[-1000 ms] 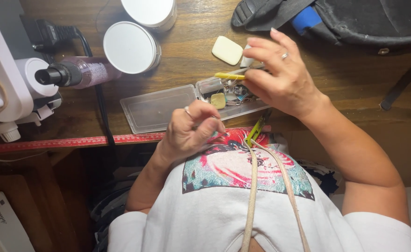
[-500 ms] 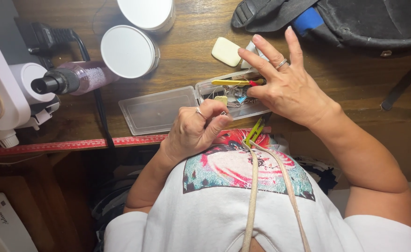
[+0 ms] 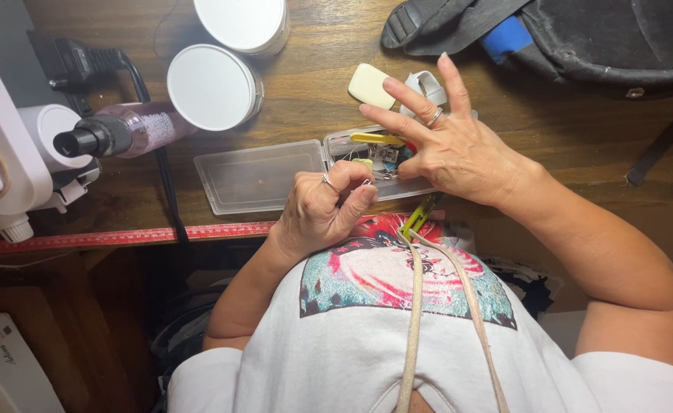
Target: The person uses pliers to remove a broken zipper slider from a backpack, then selects a replacement slider from a small storage case and slides it onto the zipper teeth by hand.
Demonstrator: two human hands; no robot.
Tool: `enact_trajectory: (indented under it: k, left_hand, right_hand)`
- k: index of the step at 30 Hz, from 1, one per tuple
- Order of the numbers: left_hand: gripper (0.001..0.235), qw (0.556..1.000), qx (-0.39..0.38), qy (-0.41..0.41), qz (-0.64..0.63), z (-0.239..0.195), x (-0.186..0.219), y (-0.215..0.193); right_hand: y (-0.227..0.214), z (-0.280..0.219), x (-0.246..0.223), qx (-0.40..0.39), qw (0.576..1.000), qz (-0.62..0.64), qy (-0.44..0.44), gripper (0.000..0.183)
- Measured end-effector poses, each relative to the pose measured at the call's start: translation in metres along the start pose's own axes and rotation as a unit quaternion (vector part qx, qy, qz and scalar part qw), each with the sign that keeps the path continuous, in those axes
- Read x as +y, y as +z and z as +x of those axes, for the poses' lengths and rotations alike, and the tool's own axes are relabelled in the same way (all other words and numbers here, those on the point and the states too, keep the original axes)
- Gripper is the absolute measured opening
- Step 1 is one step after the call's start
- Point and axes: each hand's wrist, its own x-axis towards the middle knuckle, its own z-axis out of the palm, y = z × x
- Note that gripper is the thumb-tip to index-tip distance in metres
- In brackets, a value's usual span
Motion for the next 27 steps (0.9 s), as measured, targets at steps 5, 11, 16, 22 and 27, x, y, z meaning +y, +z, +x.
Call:
enact_trajectory:
  k: [5, 11, 16, 22, 27]
  left_hand:
    - [0.02, 1.0, 0.016, 0.012, 0.005, 0.0, -0.001, 0.002]
    - [0.019, 0.999, 0.0, 0.012, 0.031, -0.002, 0.0, 0.002]
    - [0.015, 0.983, -0.065, 0.065, 0.158, 0.005, 0.007, -0.003]
    - [0.014, 0.986, -0.057, 0.07, 0.137, 0.007, 0.006, -0.002]
    - [0.018, 0.997, -0.04, 0.031, 0.06, 0.006, 0.004, -0.003]
  right_hand:
    - [-0.002, -0.001, -0.001, -0.004, 1.0, -0.016, -0.001, 0.026]
    - [0.006, -0.008, 0.002, 0.041, 0.999, 0.02, -0.001, 0.027]
    - [-0.01, -0.022, -0.005, 0.137, 0.986, 0.058, 0.073, 0.012]
    - [-0.057, -0.051, -0.023, 0.077, 0.975, 0.048, 0.202, 0.012]
    - [-0.043, -0.066, -0.049, 0.061, 0.962, 0.047, 0.263, 0.021]
